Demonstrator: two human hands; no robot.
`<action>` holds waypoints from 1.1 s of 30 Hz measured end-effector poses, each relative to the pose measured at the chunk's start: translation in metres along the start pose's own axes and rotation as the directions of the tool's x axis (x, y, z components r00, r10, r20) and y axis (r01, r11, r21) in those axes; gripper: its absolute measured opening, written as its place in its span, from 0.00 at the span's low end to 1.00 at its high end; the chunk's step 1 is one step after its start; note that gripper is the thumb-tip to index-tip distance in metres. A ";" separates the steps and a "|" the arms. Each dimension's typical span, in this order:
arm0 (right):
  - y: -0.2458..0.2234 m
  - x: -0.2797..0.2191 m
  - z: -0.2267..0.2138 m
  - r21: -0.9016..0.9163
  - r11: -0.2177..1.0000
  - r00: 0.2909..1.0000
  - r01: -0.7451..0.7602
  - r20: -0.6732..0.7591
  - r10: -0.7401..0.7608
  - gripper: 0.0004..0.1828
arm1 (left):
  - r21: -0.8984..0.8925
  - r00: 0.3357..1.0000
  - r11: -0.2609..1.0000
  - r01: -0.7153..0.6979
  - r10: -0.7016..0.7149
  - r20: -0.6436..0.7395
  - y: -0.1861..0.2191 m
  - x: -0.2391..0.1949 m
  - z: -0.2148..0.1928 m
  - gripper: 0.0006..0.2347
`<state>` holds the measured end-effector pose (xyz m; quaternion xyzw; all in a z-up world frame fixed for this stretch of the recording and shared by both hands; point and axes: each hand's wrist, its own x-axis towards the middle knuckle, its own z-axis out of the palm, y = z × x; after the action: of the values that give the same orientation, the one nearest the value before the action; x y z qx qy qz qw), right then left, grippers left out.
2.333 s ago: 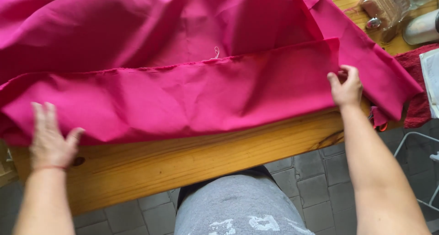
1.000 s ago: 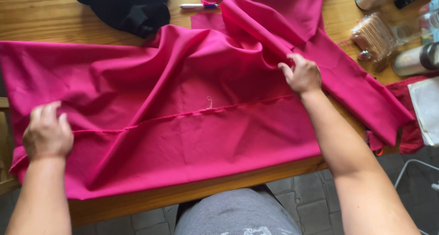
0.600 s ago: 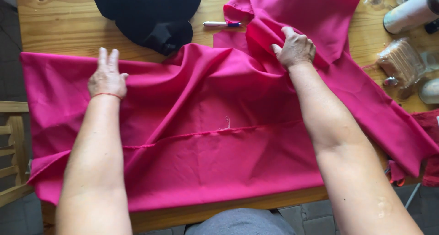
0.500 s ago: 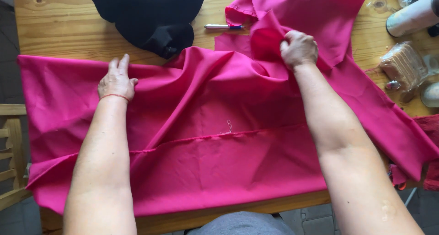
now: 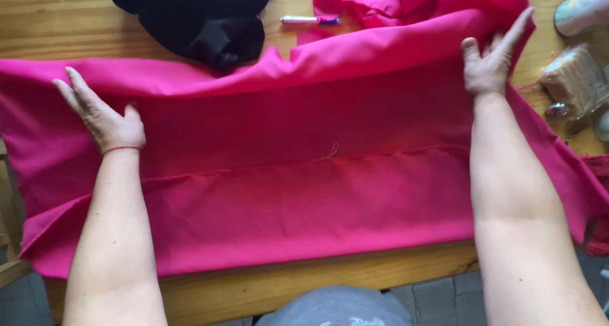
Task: The person is folding, smoothing, and cutting a large piece of pink fabric on a wooden table.
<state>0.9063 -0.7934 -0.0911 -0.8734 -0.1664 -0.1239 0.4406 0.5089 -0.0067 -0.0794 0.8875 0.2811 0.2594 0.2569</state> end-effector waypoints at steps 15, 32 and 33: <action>-0.152 -0.319 -0.021 -0.429 0.868 0.897 0.249 0.440 -0.040 0.69 | 0.252 0.893 0.922 -0.292 0.169 0.417 0.031 -0.268 -0.093 0.54; -0.136 -0.421 -0.084 -0.599 0.800 0.908 0.035 0.354 0.225 0.64 | 0.506 0.870 0.859 0.070 -0.300 0.390 -0.007 -0.360 -0.156 0.60; -0.138 -0.423 -0.087 -0.602 0.798 0.908 0.031 0.350 0.229 0.64 | 0.504 0.870 0.861 0.065 -0.297 0.395 -0.008 -0.356 -0.161 0.60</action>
<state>0.4579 -0.8638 -0.0935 -0.9807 -0.1598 0.0380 0.1059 0.1566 -0.1757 -0.0787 0.9271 0.3517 -0.0608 0.1145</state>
